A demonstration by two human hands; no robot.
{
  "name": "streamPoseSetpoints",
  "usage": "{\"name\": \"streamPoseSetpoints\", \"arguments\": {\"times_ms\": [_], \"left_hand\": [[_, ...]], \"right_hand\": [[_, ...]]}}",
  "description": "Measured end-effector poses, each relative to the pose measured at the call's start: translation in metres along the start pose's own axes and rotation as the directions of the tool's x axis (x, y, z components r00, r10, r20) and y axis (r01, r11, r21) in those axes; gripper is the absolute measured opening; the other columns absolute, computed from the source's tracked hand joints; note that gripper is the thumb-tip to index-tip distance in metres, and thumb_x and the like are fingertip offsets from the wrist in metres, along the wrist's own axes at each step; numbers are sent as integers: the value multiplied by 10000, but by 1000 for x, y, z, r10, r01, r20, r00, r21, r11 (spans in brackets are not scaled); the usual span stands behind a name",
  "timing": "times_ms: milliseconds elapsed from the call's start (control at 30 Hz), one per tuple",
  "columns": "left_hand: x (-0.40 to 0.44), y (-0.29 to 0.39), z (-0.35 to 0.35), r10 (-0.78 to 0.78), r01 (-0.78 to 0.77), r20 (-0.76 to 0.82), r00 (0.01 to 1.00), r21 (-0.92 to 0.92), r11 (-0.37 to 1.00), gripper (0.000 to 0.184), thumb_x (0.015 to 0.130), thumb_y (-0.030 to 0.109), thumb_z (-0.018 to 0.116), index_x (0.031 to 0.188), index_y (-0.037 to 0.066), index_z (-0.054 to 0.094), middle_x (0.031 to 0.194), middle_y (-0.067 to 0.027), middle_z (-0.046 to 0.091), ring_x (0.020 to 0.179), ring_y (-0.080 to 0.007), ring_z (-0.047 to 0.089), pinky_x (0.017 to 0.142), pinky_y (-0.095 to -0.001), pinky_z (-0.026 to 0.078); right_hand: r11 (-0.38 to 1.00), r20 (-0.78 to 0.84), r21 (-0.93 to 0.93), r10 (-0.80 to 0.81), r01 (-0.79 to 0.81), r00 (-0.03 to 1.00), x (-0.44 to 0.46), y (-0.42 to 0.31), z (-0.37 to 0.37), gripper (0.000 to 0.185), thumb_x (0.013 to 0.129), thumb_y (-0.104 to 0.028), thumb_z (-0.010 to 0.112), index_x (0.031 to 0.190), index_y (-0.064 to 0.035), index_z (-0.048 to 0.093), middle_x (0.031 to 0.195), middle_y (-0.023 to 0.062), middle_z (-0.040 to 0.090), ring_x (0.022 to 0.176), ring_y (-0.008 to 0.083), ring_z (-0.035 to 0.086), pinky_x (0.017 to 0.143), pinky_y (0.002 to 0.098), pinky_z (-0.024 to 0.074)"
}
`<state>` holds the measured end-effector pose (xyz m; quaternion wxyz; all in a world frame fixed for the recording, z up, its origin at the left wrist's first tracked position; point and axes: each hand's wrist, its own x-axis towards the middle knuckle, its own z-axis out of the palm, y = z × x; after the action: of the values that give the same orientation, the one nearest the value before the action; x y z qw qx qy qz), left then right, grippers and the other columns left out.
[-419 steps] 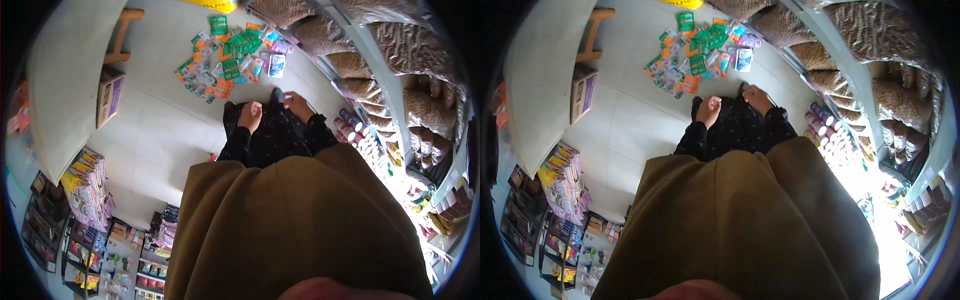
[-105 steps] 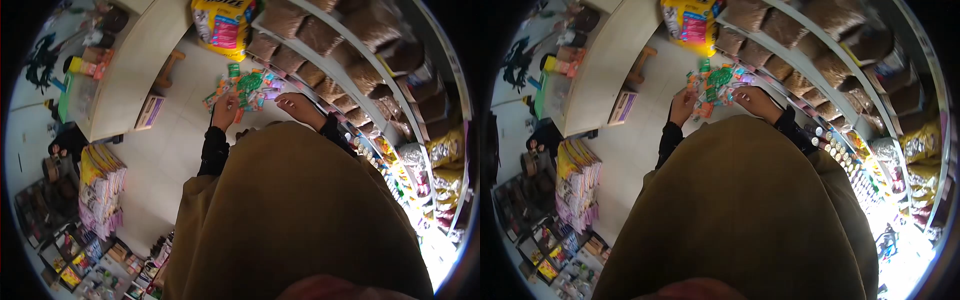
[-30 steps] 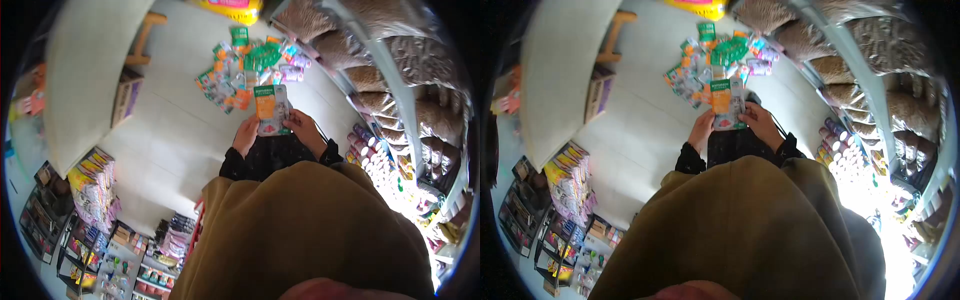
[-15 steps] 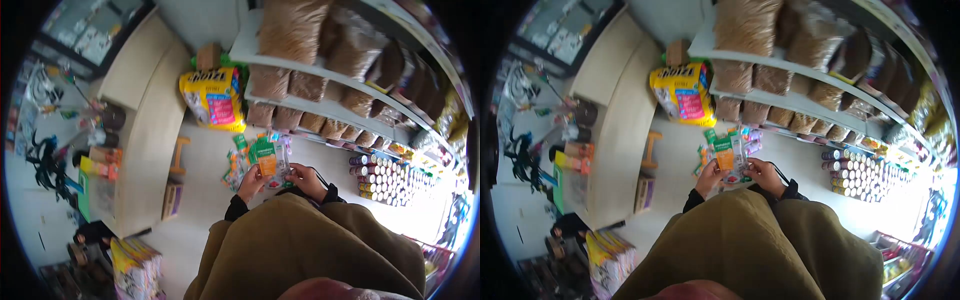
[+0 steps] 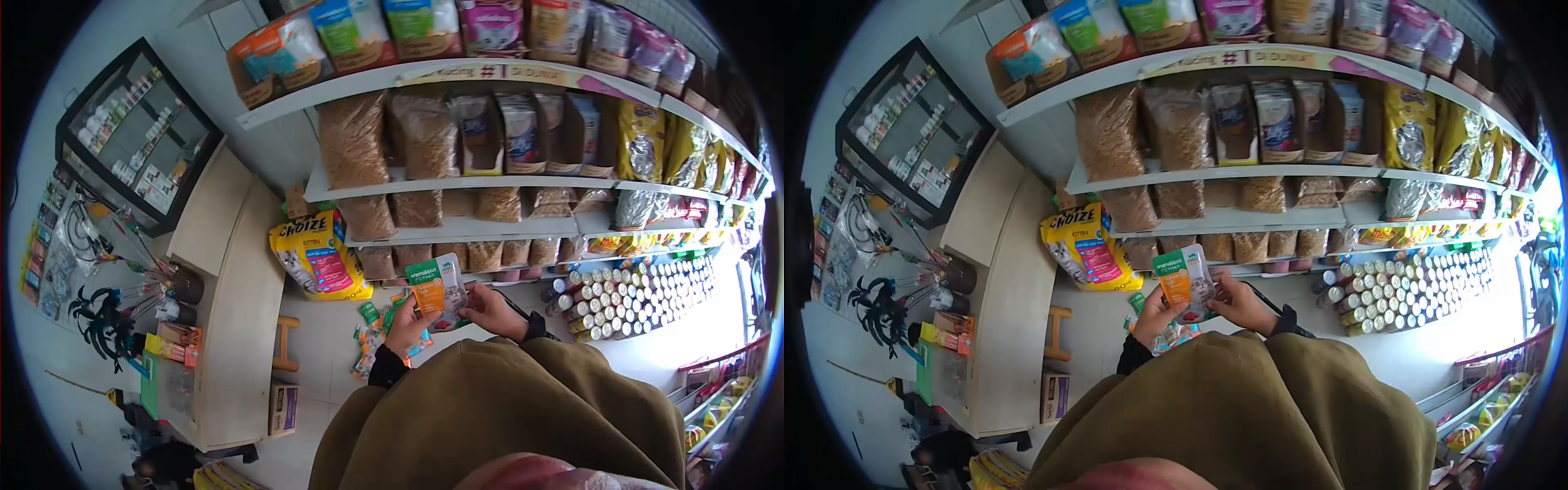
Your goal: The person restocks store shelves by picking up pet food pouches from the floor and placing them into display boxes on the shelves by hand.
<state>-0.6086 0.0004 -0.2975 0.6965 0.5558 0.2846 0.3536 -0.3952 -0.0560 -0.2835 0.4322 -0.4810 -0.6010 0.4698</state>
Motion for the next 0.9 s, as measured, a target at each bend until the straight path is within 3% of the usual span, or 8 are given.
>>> {"name": "streamPoseSetpoints", "arguments": {"times_ms": [133, 267, 400, 567, 667, 800, 867, 900], "left_hand": [[12, 0, 62, -3, 4, 10, 1000, -41, 999, 422, 830, 42, 633, 1213, 25, 456, 1112, -39, 576, 985, -115, 563, 865, -259, 451], [23, 4, 109, 26, -23, 90, 996, -32, 999, 433, 823, 68, 649, 1210, 22, 461, 1131, -55, 573, 1013, -124, 555, 898, -276, 433], [35, -7, 144, 17, -17, 156, 988, 2, 1000, 437, 822, 75, 652, 1215, 26, 465, 1140, -61, 571, 1003, -124, 560, 892, -271, 434], [51, -3, 180, 53, -58, 221, 974, 16, 998, 453, 825, 44, 635, 1234, 21, 440, 1143, -67, 568, 1006, -143, 566, 872, -290, 466], [65, 1, 196, 30, -31, 300, 953, -3, 1000, 472, 828, 7, 614, 1253, 17, 409, 1143, -77, 564, 1002, -167, 575, 845, -314, 502], [89, 22, 216, -14, 18, 353, 936, -8, 1000, 481, 824, -8, 615, 1252, 10, 395, 1141, -83, 559, 1024, -179, 566, 860, -320, 503], [96, 41, 227, 119, -118, 359, 926, -25, 993, 483, 824, -20, 606, 1256, 8, 390, 1140, -86, 559, 992, -178, 582, 837, -320, 516], [98, 50, 230, 103, -100, 359, 928, -29, 995, 483, 824, -20, 606, 1256, 8, 390, 1140, -86, 559, 992, -178, 582, 837, -320, 516]], "right_hand": [[968, -68, 245, -48, 63, 997, -35, -5, -45, 466, 809, -52, 649, 1217, -7, 428, 878, 62, 621, 798, 111, 596, 679, 255, 488], [955, -40, 287, -68, 76, 997, -69, -14, -87, 412, 825, -63, 644, 1193, -7, 469, 889, 51, 631, 801, 88, 584, 692, 240, 484], [991, 58, 128, 19, -26, 998, -95, -17, -126, 346, 818, -38, 651, 1134, 9, 520, 945, 30, 620, 856, 73, 556, 717, 236, 465], [982, -46, 189, 32, -23, 998, -116, -22, -151, 248, 815, -41, 655, 1045, 14, 579, 917, 20, 627, 832, 62, 557, 708, 230, 465], [998, -96, 58, 29, -24, 995, -121, -30, -171, 243, 818, -41, 650, 1045, 12, 581, 910, 15, 628, 825, 57, 560, 704, 223, 466], [981, -177, 189, 0, 33, 984, -119, -38, -192, 229, 823, -44, 644, 1036, 14, 581, 898, 10, 628, 827, 62, 569, 705, 218, 471], [993, -250, 90, -46, 70, 967, -116, -39, -201, 235, 828, -41, 637, 1050, 11, 580, 898, 11, 633, 840, 66, 575, 709, 218, 474], [993, -252, 100, -28, 55, 967, -115, -43, -203, 235, 828, -41, 637, 1050, 11, 580, 898, 11, 633, 840, 66, 575, 709, 218, 474]]}}
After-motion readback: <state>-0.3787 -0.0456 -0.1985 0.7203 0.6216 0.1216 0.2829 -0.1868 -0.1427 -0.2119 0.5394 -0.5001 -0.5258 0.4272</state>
